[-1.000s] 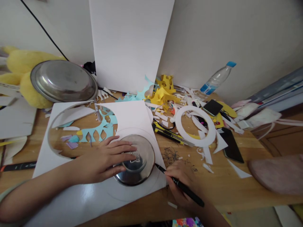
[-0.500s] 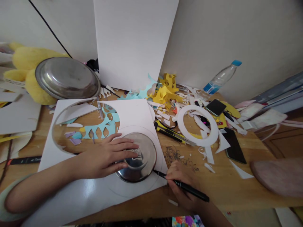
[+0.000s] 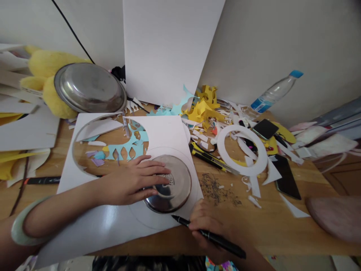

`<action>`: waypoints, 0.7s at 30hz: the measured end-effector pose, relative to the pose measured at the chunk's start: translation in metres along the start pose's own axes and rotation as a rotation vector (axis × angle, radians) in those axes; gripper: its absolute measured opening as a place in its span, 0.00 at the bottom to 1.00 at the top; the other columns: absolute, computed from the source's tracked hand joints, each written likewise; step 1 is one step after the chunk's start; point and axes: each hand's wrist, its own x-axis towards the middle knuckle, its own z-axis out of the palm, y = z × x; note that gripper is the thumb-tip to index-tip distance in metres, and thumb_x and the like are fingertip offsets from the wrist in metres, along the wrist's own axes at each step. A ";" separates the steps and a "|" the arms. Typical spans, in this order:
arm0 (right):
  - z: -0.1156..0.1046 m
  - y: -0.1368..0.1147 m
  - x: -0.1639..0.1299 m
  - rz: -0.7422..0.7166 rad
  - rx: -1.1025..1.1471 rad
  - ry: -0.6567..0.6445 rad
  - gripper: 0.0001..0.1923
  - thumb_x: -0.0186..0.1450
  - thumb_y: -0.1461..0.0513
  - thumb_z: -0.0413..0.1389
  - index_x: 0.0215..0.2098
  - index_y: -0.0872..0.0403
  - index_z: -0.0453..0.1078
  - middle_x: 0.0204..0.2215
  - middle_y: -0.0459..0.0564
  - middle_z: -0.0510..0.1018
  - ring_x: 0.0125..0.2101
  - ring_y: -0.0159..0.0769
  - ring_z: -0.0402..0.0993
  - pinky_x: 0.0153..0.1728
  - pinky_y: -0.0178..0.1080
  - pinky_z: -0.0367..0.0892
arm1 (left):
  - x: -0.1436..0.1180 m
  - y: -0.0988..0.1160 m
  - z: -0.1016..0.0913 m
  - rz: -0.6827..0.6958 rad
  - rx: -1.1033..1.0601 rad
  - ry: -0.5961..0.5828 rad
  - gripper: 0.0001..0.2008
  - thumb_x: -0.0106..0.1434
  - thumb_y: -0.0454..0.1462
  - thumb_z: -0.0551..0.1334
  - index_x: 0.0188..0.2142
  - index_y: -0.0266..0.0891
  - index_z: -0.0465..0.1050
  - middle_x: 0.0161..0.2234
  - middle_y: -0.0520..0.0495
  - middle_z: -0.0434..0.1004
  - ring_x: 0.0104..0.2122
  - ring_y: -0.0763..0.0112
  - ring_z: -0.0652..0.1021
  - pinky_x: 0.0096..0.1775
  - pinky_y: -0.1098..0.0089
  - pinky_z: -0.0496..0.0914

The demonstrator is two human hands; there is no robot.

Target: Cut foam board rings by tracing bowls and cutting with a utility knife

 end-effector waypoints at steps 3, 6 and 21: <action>0.005 0.002 -0.002 0.010 0.020 -0.017 0.15 0.54 0.71 0.49 0.39 0.50 0.62 0.22 0.47 0.73 0.22 0.33 0.70 0.26 0.37 0.66 | 0.000 0.000 0.000 0.008 -0.005 0.010 0.17 0.66 0.39 0.53 0.55 0.46 0.62 0.56 0.51 0.64 0.57 0.69 0.62 0.58 0.66 0.41; 0.007 0.005 -0.005 0.028 0.021 -0.039 0.16 0.54 0.71 0.51 0.40 0.50 0.62 0.24 0.47 0.73 0.24 0.34 0.70 0.27 0.38 0.67 | 0.000 0.001 0.000 0.011 0.002 0.018 0.17 0.66 0.39 0.53 0.55 0.46 0.62 0.56 0.51 0.64 0.57 0.69 0.62 0.58 0.67 0.40; -0.002 0.013 -0.023 0.307 -0.120 0.178 0.07 0.60 0.70 0.49 0.31 0.53 0.64 0.22 0.45 0.69 0.25 0.32 0.66 0.26 0.36 0.60 | -0.001 -0.002 0.003 0.011 0.005 0.020 0.17 0.66 0.38 0.52 0.55 0.47 0.61 0.56 0.51 0.64 0.57 0.69 0.62 0.59 0.66 0.41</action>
